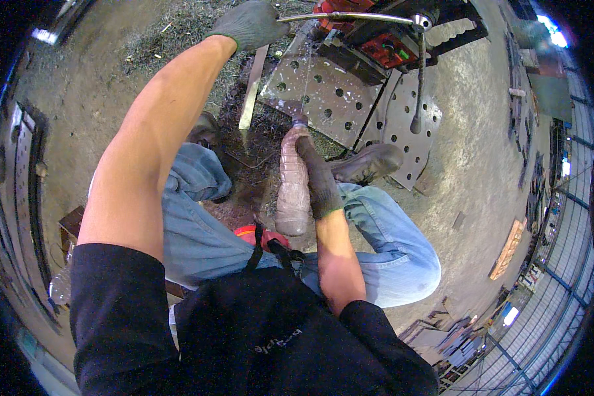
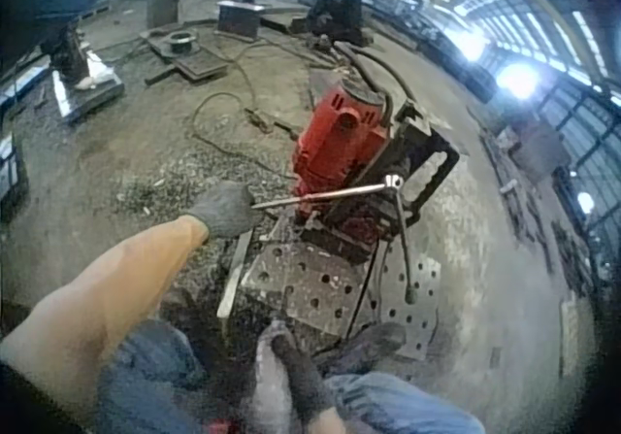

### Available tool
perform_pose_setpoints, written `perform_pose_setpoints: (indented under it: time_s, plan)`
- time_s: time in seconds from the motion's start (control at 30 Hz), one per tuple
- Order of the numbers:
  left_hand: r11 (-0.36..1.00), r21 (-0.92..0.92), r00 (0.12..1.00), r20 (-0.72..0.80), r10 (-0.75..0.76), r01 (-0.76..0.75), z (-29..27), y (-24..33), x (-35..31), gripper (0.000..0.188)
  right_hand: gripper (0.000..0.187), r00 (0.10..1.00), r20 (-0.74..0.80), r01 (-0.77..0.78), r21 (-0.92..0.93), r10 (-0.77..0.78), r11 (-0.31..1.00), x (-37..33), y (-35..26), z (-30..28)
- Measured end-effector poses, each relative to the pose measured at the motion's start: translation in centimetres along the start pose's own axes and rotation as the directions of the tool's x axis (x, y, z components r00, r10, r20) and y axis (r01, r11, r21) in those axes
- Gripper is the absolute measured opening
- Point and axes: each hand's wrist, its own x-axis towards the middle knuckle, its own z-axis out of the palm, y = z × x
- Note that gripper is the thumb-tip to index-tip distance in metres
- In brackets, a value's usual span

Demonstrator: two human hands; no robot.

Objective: The person operates a red drill press to drill holes into a perforated metal plate. They adjust the machine's handle, position the metal plate, and apply a liquid from a plastic bottle to the drilling area during the process.

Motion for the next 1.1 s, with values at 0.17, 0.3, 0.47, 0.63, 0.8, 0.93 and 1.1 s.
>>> perform_pose_setpoints:
  time_s: [0.17, 0.3, 0.47, 0.63, 0.8, 0.93, 1.1]
  plan:
    - [0.999, -0.034, 0.999, 0.019, -0.031, 0.031, -0.2, 0.4, -0.1, 0.040, 0.066, 0.997, -0.052, -0.060, -0.138, 0.053, 0.989, -0.1, -0.4, -0.3]
    - [0.999, -0.030, 1.000, 0.019, -0.018, 0.018, -0.1, 0.4, -0.1, 0.039, 0.068, 0.999, -0.037, 0.000, -0.132, -0.005, 0.991, -0.1, -0.1, -0.3]
    - [1.000, 0.016, 1.000, -0.007, -0.001, 0.001, 0.7, -0.2, 0.5, 0.040, 0.065, 0.999, -0.043, 0.003, -0.184, -0.011, 0.983, 0.0, -0.3, -0.3]
    - [1.000, 0.006, 1.000, 0.004, -0.012, 0.012, 0.5, 0.1, 0.2, 0.041, 0.041, 0.999, -0.014, -0.039, 0.025, 0.039, 0.999, -0.9, -1.0, 0.6]
    - [0.999, -0.026, 1.000, 0.004, -0.018, 0.018, 0.3, 0.3, 0.0, 0.042, 0.054, 0.999, -0.029, -0.032, -0.083, 0.030, 0.996, -0.6, -0.7, 0.2]
    - [1.000, -0.014, 1.000, -0.010, -0.022, 0.021, 0.4, 0.2, 0.0, 0.042, 0.065, 1.000, 0.002, -0.002, -0.150, 0.002, 0.989, -0.4, -0.5, 0.0]
    - [0.999, -0.040, 0.999, 0.011, -0.033, 0.033, 0.2, 0.4, -0.1, 0.042, 0.066, 1.000, -0.014, 0.009, -0.130, -0.011, 0.991, 0.0, 0.0, -0.3]
